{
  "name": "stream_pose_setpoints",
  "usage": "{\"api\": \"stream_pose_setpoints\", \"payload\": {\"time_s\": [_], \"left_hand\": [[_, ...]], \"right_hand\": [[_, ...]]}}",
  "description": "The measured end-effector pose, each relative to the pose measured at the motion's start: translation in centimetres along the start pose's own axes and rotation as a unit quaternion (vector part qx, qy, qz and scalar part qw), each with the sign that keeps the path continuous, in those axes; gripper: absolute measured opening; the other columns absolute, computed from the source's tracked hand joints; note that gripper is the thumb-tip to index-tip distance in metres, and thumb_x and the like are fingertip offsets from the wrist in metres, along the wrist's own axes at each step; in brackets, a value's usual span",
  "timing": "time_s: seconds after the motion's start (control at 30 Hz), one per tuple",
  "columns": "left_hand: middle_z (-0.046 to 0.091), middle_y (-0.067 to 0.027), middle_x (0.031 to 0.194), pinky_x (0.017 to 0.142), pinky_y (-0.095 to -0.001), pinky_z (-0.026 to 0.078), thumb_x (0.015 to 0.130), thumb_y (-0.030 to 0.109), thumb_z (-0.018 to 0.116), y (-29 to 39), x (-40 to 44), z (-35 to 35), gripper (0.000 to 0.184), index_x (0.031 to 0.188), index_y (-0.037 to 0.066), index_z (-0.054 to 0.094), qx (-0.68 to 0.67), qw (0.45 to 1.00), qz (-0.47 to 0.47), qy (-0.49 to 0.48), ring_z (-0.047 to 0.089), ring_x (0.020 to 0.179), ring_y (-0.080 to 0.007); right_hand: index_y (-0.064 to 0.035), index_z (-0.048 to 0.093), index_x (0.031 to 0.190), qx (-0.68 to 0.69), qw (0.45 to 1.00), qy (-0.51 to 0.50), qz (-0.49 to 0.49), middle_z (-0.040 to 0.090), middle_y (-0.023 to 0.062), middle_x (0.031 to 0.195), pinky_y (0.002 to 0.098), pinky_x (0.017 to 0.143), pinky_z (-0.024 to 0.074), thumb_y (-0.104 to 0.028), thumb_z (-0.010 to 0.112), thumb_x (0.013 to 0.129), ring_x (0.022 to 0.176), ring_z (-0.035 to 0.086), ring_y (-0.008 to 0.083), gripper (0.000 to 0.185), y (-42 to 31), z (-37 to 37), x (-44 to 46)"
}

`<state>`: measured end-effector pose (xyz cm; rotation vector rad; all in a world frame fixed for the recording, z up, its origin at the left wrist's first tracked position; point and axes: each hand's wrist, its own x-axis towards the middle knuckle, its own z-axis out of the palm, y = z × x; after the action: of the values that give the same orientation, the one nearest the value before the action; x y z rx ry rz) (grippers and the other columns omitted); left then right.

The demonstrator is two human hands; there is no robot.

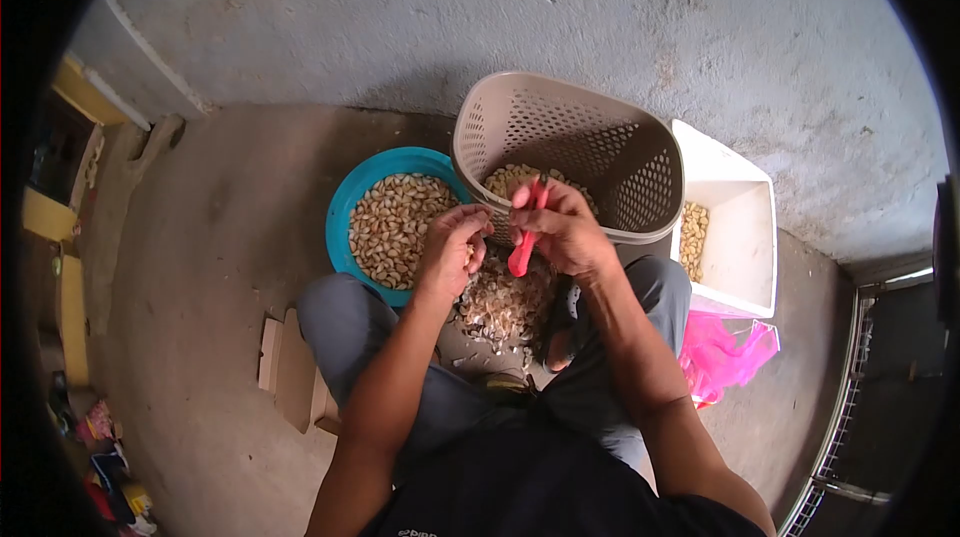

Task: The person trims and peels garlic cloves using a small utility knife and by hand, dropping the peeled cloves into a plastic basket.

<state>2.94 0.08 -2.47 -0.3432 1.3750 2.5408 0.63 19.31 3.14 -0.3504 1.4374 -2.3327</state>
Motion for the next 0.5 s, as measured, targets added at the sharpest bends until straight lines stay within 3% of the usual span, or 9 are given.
{"api": "stream_pose_setpoints", "payload": {"time_s": [0.03, 0.07, 0.17, 0.2, 0.23, 0.3, 0.37, 0.4, 0.5], "left_hand": [[0.066, -0.0067, 0.084, 0.036, -0.0213, 0.032, 0.097, 0.012, 0.065, -0.6, 0.1, 0.0, 0.018, 0.108, -0.002, 0.068, -0.005, 1.000, -0.012, 0.010, 0.050, 0.046, -0.0069], [0.067, -0.0039, 0.084, 0.035, -0.0216, 0.031, 0.098, 0.014, 0.063, -1.2, 0.1, 0.0, 0.016, 0.106, 0.001, 0.068, 0.022, 0.999, -0.022, 0.010, 0.049, 0.046, -0.0073], [0.067, -0.0031, 0.084, 0.035, -0.0219, 0.031, 0.097, 0.012, 0.063, -3.6, -0.4, 0.5, 0.014, 0.104, 0.002, 0.069, -0.041, 0.997, -0.073, -0.002, 0.049, 0.044, -0.0078], [0.067, -0.0033, 0.084, 0.035, -0.0219, 0.032, 0.097, 0.013, 0.063, -3.9, -0.3, 0.4, 0.015, 0.105, 0.001, 0.069, -0.039, 0.996, -0.075, -0.011, 0.049, 0.045, -0.0079], [0.067, -0.0036, 0.084, 0.036, -0.0219, 0.032, 0.098, 0.013, 0.063, -4.2, -0.1, 0.3, 0.015, 0.105, 0.001, 0.069, -0.038, 0.996, -0.077, -0.019, 0.049, 0.045, -0.0079], [0.068, -0.0045, 0.085, 0.037, -0.0216, 0.033, 0.099, 0.013, 0.063, -4.1, 0.1, 0.3, 0.016, 0.106, 0.001, 0.069, -0.051, 0.996, -0.071, -0.024, 0.051, 0.047, -0.0080], [0.069, -0.0057, 0.087, 0.038, -0.0212, 0.034, 0.100, 0.014, 0.063, -2.3, 0.1, 0.8, 0.017, 0.108, 0.001, 0.069, -0.069, 0.996, -0.061, -0.017, 0.052, 0.049, -0.0080], [0.069, -0.0063, 0.087, 0.039, -0.0207, 0.035, 0.101, 0.015, 0.062, -1.7, 0.1, 0.7, 0.018, 0.109, 0.001, 0.069, -0.067, 0.996, -0.057, -0.014, 0.054, 0.051, -0.0079], [0.069, -0.0063, 0.087, 0.039, -0.0208, 0.035, 0.101, 0.015, 0.062, -0.7, -0.1, 0.6, 0.018, 0.110, 0.001, 0.069, -0.058, 0.997, -0.029, -0.031, 0.054, 0.052, -0.0081]], "right_hand": [[-0.0045, 0.060, 0.120, 0.094, 0.995, -0.025, -0.004, 0.065, 0.0072, 0.092, 0.0313, 0.072, 0.0542, -0.014, 0.065, 0.101, 0.079, 0.066, 0.0174, 0.021, -1.0, 0.5, 0.1], [-0.0041, 0.058, 0.127, 0.136, 0.991, -0.002, 0.007, 0.062, 0.0055, 0.086, 0.0291, 0.067, 0.0539, -0.025, 0.062, 0.104, 0.075, 0.065, 0.0164, 0.031, -2.0, 1.3, -0.1], [-0.0026, 0.056, 0.134, 0.124, 0.992, 0.006, 0.026, 0.056, 0.0030, 0.079, 0.0280, 0.059, 0.0509, -0.033, 0.059, 0.106, 0.066, 0.061, 0.0140, 0.042, 1.0, 1.4, -0.3], [-0.0015, 0.054, 0.137, 0.079, 0.995, 0.011, 0.058, 0.052, 0.0010, 0.076, 0.0264, 0.052, 0.0466, -0.038, 0.054, 0.108, 0.060, 0.055, 0.0109, 0.047, 1.0, 1.8, -0.6], [-0.0035, 0.054, 0.137, -0.005, 0.999, 0.016, 0.027, 0.050, -0.0004, 0.075, 0.0232, 0.049, 0.0400, -0.039, 0.050, 0.109, 0.056, 0.049, 0.0077, 0.045, 1.0, 2.2, -0.5], [-0.0028, 0.056, 0.131, -0.117, 0.990, 0.070, 0.023, 0.049, -0.0021, 0.075, 0.0231, 0.050, 0.0400, -0.034, 0.052, 0.109, 0.057, 0.047, 0.0059, 0.038, -0.4, 2.2, -0.5], [-0.0025, 0.060, 0.116, -0.222, 0.973, 0.062, -0.025, 0.053, 0.0007, 0.080, 0.0271, 0.058, 0.0454, -0.023, 0.057, 0.108, 0.063, 0.051, 0.0095, 0.022, -0.4, -0.5, 0.0], [-0.0001, 0.063, 0.109, -0.368, 0.924, 0.058, -0.088, 0.065, 0.0091, 0.088, 0.0345, 0.066, 0.0513, -0.013, 0.060, 0.103, 0.071, 0.064, 0.0197, 0.015, -0.7, -1.4, 0.1], [0.0014, 0.066, 0.105, -0.438, 0.897, 0.027, -0.054, 0.071, 0.0203, 0.097, 0.0403, 0.075, 0.0534, -0.008, 0.062, 0.099, 0.085, 0.071, 0.0312, 0.012, 0.1, -1.9, 0.0]]}}
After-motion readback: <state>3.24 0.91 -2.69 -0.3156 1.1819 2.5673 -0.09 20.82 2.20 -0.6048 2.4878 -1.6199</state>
